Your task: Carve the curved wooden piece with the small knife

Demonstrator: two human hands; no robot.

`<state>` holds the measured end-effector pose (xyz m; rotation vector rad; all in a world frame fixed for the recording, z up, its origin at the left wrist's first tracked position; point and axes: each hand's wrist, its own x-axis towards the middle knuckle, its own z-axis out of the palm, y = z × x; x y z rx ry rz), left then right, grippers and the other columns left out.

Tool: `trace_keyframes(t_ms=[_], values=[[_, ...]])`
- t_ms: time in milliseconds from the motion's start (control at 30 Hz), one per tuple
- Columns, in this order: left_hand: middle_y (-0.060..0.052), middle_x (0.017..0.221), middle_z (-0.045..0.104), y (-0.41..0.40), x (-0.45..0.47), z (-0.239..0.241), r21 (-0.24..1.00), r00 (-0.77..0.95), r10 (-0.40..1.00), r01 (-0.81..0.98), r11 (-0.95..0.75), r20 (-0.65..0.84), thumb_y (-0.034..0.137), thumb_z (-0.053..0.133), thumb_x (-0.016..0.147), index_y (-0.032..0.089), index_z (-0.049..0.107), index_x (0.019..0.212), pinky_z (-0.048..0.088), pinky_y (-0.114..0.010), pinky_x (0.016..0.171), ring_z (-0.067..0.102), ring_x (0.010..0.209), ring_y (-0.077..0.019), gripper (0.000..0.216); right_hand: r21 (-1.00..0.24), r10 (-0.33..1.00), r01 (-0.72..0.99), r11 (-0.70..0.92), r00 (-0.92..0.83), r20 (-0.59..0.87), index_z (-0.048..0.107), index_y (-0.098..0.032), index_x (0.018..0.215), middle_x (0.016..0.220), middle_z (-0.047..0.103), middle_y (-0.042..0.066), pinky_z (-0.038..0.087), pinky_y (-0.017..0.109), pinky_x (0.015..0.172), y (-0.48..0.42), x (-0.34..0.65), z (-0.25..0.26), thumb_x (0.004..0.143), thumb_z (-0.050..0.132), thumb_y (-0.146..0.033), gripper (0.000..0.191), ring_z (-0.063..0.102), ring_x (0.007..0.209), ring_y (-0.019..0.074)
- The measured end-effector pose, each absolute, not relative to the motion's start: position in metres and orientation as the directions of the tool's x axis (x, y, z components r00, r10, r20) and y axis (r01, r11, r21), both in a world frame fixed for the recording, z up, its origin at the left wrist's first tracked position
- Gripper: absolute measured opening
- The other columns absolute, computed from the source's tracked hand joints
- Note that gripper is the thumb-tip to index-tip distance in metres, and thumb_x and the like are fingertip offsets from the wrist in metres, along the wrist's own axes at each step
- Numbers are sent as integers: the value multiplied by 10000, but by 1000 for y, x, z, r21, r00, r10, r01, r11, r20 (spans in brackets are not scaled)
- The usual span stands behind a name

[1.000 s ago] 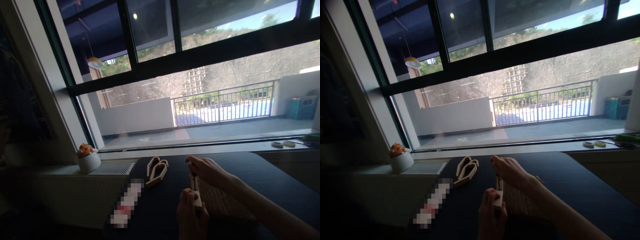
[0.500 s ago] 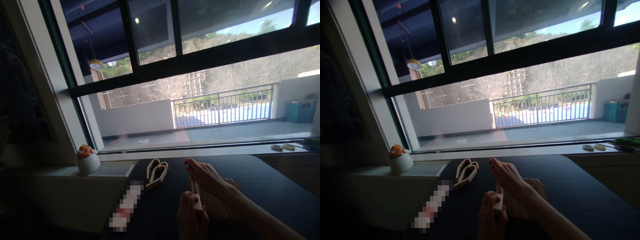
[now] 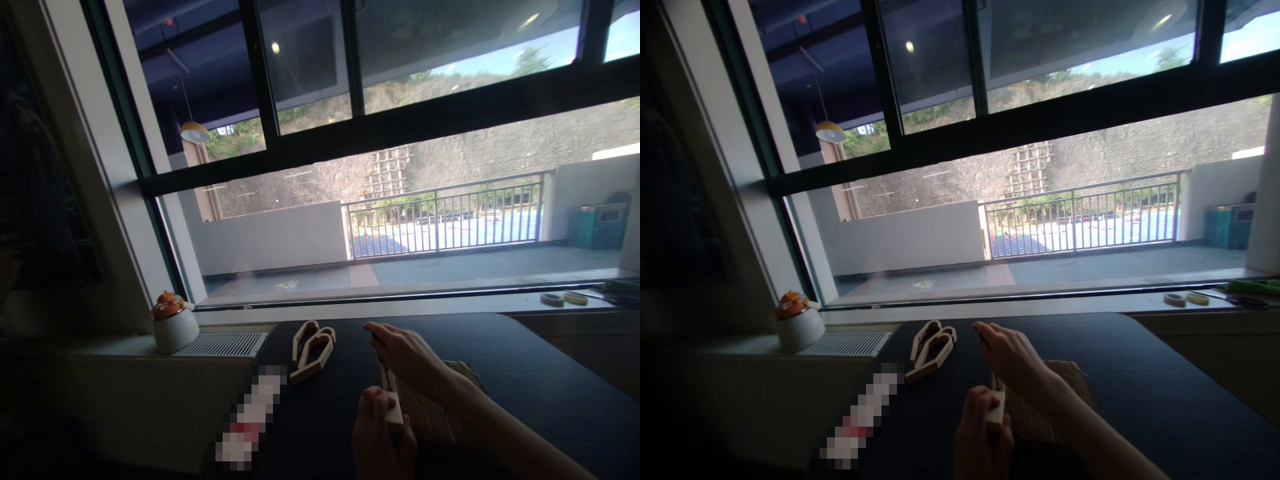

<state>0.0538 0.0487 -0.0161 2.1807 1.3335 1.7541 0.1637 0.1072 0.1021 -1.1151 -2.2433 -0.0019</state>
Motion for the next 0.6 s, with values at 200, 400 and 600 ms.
trace_keyframes(t_ms=[200, 400, 600], values=[[-70, 915, 548, 50, 54, -19, 503, -13, 613, 585, -636, 790, 133, 431, 773, 202, 504, 911, 497, -297, 715, 572, 814, -185, 170, -310, 736, 725, 615, -387, 555, 564, -211, 1191, 1101, 659, 75, 475, 290, 730, 107, 160, 102, 913, 379, -261, 337, 640, 906, 198], [-70, 894, 552, 50, 54, -18, 493, -14, 610, 604, -626, 792, 141, 425, 780, 202, 508, 907, 503, -301, 719, 580, 807, -187, 163, -413, 726, 628, 660, -389, 568, 573, -165, 1201, 1091, 659, 102, 482, 296, 789, 104, 165, 100, 924, 316, -256, 389, 629, 944, 190], [-68, 870, 563, 49, 55, -14, 467, -37, 566, 609, -641, 824, 138, 431, 776, 201, 510, 887, 505, -282, 692, 583, 782, -182, 150, -440, 745, 638, 632, -341, 573, 618, -193, 1160, 1093, 673, 82, 480, 306, 778, 109, 163, 98, 903, 406, -315, 355, 637, 944, 215]])
